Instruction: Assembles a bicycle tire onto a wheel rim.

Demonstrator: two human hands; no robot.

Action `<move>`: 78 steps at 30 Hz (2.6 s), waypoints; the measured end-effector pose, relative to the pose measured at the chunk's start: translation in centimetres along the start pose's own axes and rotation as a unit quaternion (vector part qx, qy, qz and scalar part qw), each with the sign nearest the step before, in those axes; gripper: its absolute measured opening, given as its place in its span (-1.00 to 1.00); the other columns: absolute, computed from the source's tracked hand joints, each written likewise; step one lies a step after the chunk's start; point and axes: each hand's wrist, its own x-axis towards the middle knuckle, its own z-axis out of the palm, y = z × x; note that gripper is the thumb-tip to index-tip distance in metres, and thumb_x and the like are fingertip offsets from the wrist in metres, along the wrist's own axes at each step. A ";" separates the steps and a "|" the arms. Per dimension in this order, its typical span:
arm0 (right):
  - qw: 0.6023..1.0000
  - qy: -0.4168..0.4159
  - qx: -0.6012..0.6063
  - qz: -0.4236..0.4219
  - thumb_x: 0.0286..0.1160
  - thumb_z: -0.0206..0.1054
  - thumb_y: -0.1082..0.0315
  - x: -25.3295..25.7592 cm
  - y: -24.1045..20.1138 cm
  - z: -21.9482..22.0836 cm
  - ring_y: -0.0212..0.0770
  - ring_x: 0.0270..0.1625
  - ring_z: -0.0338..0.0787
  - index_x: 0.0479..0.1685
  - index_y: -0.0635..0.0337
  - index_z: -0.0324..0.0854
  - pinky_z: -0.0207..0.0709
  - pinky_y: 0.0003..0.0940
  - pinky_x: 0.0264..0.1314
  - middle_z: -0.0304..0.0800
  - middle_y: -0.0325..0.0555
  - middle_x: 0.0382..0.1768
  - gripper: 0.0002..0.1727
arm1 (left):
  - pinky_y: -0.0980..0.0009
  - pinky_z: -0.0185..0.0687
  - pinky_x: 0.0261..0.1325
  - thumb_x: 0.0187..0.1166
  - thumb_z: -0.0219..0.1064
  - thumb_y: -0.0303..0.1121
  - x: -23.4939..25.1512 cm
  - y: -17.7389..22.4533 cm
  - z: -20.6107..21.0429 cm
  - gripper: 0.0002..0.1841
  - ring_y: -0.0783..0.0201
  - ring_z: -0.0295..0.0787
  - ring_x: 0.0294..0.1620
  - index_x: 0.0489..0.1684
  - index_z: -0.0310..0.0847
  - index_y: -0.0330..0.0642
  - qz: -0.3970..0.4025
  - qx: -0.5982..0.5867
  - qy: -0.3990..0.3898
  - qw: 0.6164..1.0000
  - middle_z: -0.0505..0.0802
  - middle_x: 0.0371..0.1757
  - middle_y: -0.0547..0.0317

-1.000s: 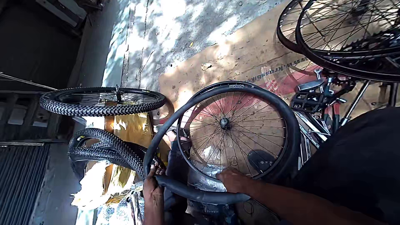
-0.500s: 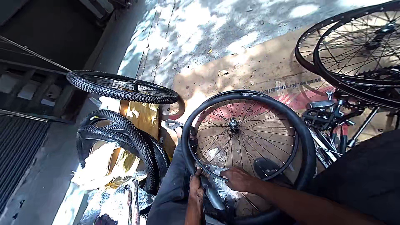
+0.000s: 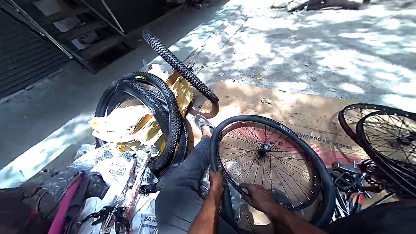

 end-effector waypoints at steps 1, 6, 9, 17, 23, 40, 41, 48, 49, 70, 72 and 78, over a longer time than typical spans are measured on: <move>1.000 -0.002 -0.003 0.004 0.55 0.29 0.04 -0.2 0.0 0.0 0.19 0.16 0.82 0.51 -0.17 0.59 0.57 0.26 0.28 0.86 0.11 0.05 -0.48 | 0.16 0.82 -0.29 0.83 0.15 -0.27 -0.3 0.3 0.0 -0.56 0.03 0.84 -0.35 0.57 0.25 -0.27 -0.026 -0.020 -0.014 0.999 0.81 -0.13 -0.22; 0.999 0.010 0.036 0.005 0.49 0.37 -0.06 -0.5 0.7 0.0 0.09 -0.17 0.80 0.51 -0.21 0.61 0.61 0.20 0.07 0.84 0.05 -0.22 -0.44 | 0.15 0.75 -0.35 0.80 0.05 0.10 -1.1 1.0 -0.7 -0.48 0.06 0.77 -0.40 0.31 0.51 -0.21 -0.094 -0.178 -0.092 0.975 0.81 -0.20 -0.12; 0.969 0.023 0.238 0.055 0.52 0.41 -0.10 -0.7 1.0 0.1 -0.18 -0.44 0.62 0.42 -0.09 0.63 0.58 -0.11 -0.22 0.67 -0.13 -0.44 -0.46 | 0.00 0.76 -0.28 0.84 -0.13 0.10 -0.9 0.3 -1.7 -0.44 -0.06 0.79 -0.35 0.37 0.46 -0.20 -0.108 -0.255 -0.126 0.953 0.82 -0.13 -0.22; 0.748 0.073 0.622 0.220 0.65 0.15 0.59 -1.8 -1.8 -3.5 -0.26 -0.34 0.74 0.19 0.33 0.52 0.68 -0.37 -0.24 0.74 -0.07 -0.25 -0.77 | 0.07 0.83 -0.16 0.88 0.00 -0.04 0.8 -1.3 -2.3 -0.49 -0.05 0.88 -0.20 0.50 0.39 -0.31 -0.135 -0.219 -0.111 0.960 0.85 0.07 -0.23; 0.761 0.031 0.623 0.177 0.64 0.13 0.69 -1.6 -3.0 -2.6 -0.13 -0.15 0.91 0.12 0.38 0.57 0.81 -0.24 -0.03 0.86 0.04 -0.12 -0.78 | 0.16 0.83 -0.21 0.87 0.07 -0.14 -0.1 -1.0 -1.9 -0.54 0.02 0.86 -0.29 0.52 0.34 -0.30 -0.106 -0.214 -0.107 0.965 0.84 0.01 -0.19; 0.699 0.039 0.704 0.118 0.60 0.19 0.71 -0.4 -4.1 -3.3 0.03 0.04 0.93 0.19 0.48 0.61 0.81 -0.17 0.18 0.88 0.23 0.04 -0.74 | 0.13 0.84 -0.10 0.86 0.09 -0.14 0.6 -1.2 -2.7 -0.52 -0.01 0.88 -0.16 0.58 0.32 -0.27 -0.114 -0.192 -0.127 0.966 0.84 0.08 -0.21; 0.699 0.042 0.703 0.120 0.58 0.19 0.72 -0.5 -4.0 -3.4 0.02 0.04 0.93 0.19 0.48 0.60 0.81 -0.16 0.17 0.88 0.23 0.03 -0.73 | 0.14 0.84 -0.11 0.85 0.10 -0.17 0.2 -1.1 -2.5 -0.54 0.00 0.88 -0.17 0.58 0.30 -0.27 -0.103 -0.186 -0.125 0.969 0.83 0.08 -0.20; 0.713 0.037 0.693 0.098 0.42 0.23 0.83 -0.4 -4.2 -3.5 0.02 0.12 0.91 0.17 0.48 0.62 0.78 -0.16 0.23 0.86 0.22 0.11 -0.65 | 0.20 0.81 -0.17 0.84 0.12 -0.12 0.3 -1.2 -2.2 -0.53 0.08 0.84 -0.26 0.56 0.36 -0.23 -0.115 -0.160 -0.126 0.972 0.83 0.00 -0.15; 0.715 0.035 0.692 0.091 0.45 0.24 0.81 -0.5 -4.3 -3.5 0.02 0.11 0.91 0.14 0.47 0.64 0.79 -0.17 0.22 0.86 0.21 0.10 -0.68 | 0.19 0.81 -0.17 0.83 0.12 -0.11 0.4 -1.1 -2.1 -0.53 0.08 0.83 -0.26 0.55 0.37 -0.22 -0.112 -0.159 -0.122 0.973 0.83 -0.01 -0.14; 0.946 0.176 0.196 0.188 0.44 0.51 -0.07 10.6 -4.8 -3.2 -0.15 -0.07 0.82 -0.23 -0.02 0.85 0.56 0.04 0.14 0.90 -0.20 -0.26 -0.68 | 0.05 0.83 -0.16 0.79 0.18 -0.07 0.4 -0.8 -2.1 -0.50 -0.03 0.85 -0.25 0.52 0.37 -0.23 -0.148 -0.158 -0.111 0.970 0.82 -0.09 -0.20; 0.943 0.186 0.199 0.193 0.45 0.50 -0.06 10.6 -5.0 -2.4 -0.12 -0.08 0.80 -0.26 0.01 0.83 0.55 0.04 0.12 0.87 -0.16 -0.27 -0.67 | 0.06 0.82 -0.16 0.80 0.19 -0.09 0.5 -0.9 -2.1 -0.52 0.00 0.84 -0.26 0.51 0.40 -0.23 -0.140 -0.158 -0.111 0.971 0.81 -0.13 -0.18; 0.950 0.204 0.190 0.142 0.54 0.40 0.01 9.4 -4.8 -1.4 -0.28 -0.28 0.79 -0.37 -0.03 0.81 0.55 -0.08 -0.03 0.84 -0.31 -0.44 -0.72 | 0.13 0.81 -0.09 0.78 0.22 -0.13 0.3 -0.9 -1.9 -0.55 0.07 0.84 -0.18 0.50 0.45 -0.21 -0.127 -0.150 -0.099 0.976 0.83 -0.08 -0.14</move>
